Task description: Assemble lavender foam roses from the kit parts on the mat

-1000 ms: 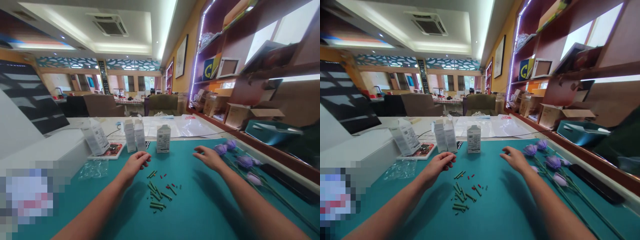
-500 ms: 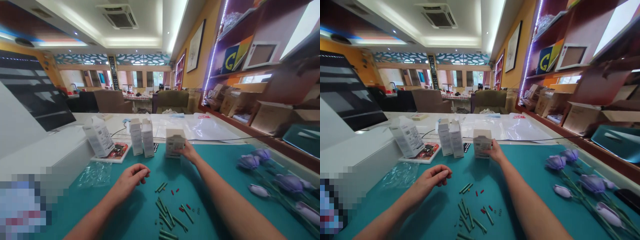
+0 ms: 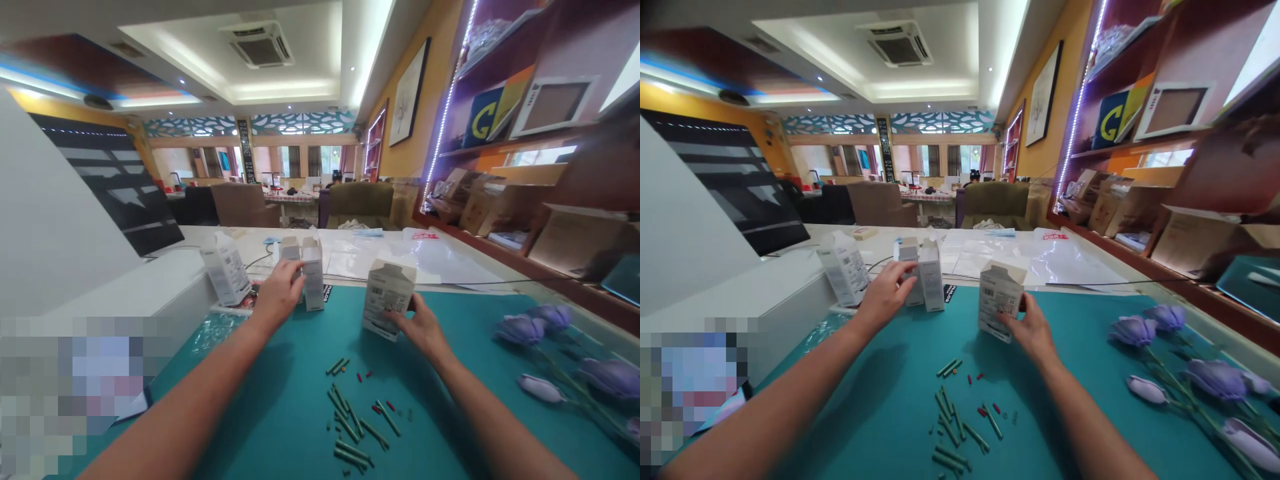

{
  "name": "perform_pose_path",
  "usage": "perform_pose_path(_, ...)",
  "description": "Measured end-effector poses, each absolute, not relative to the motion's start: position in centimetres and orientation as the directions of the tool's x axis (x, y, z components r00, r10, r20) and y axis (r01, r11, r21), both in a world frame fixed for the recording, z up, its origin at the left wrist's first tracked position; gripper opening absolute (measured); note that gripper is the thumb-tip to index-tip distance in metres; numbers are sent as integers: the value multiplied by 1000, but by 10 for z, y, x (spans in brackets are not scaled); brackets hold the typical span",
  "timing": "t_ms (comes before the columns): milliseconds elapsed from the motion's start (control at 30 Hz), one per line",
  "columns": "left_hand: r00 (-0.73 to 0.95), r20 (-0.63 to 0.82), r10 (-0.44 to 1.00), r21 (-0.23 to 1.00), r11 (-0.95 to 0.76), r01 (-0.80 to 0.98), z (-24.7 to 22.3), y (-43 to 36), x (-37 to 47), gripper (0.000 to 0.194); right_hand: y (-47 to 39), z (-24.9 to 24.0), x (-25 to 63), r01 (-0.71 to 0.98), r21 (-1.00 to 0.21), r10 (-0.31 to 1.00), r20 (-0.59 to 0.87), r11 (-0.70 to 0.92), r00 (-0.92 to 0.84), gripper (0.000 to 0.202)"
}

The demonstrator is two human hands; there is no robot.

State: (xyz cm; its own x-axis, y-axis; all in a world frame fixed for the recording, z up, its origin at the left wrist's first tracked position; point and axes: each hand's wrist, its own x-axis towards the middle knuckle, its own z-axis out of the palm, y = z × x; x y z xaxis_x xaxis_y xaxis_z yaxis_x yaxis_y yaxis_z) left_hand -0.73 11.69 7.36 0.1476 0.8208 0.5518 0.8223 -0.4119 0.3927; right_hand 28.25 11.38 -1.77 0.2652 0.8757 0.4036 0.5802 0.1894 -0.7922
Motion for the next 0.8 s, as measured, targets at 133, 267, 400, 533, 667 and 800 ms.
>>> perform_pose_path(133, 128, 462, 878, 243, -264, 933, 94, 162, 10, 45, 118, -30, 294, 534, -835, 879, 348, 133, 325, 50)
perform_pose_path(267, 103, 371, 923, 221, -195, 956, 90, 187, 15, 35, 120, -40, 299, 536, -834, 886, 338, 126, 318, 50)
perform_pose_path(400, 150, 363, 920, 188, -230, 955, 78, 176, 17, 24, 117, -41, 299, 516, -844, 887, 341, 143, 311, 55)
perform_pose_path(533, 220, 378, 899, 132, -288, 948, 66, 143, 26, 9, 117, -41, 297, 489, -859, 875, 347, 152, 338, 57)
perform_pose_path(667, 297, 376, 877, 100, -357, 929, 63, 127, 31, 9, 124, -38, 290, 468, -864, 873, 365, 187, 324, 55)
perform_pose_path(800, 296, 393, 871, 105, -362, 926, 73, 134, 31, 12, 145, -27, 274, 446, -864, 874, 387, 233, 294, 54)
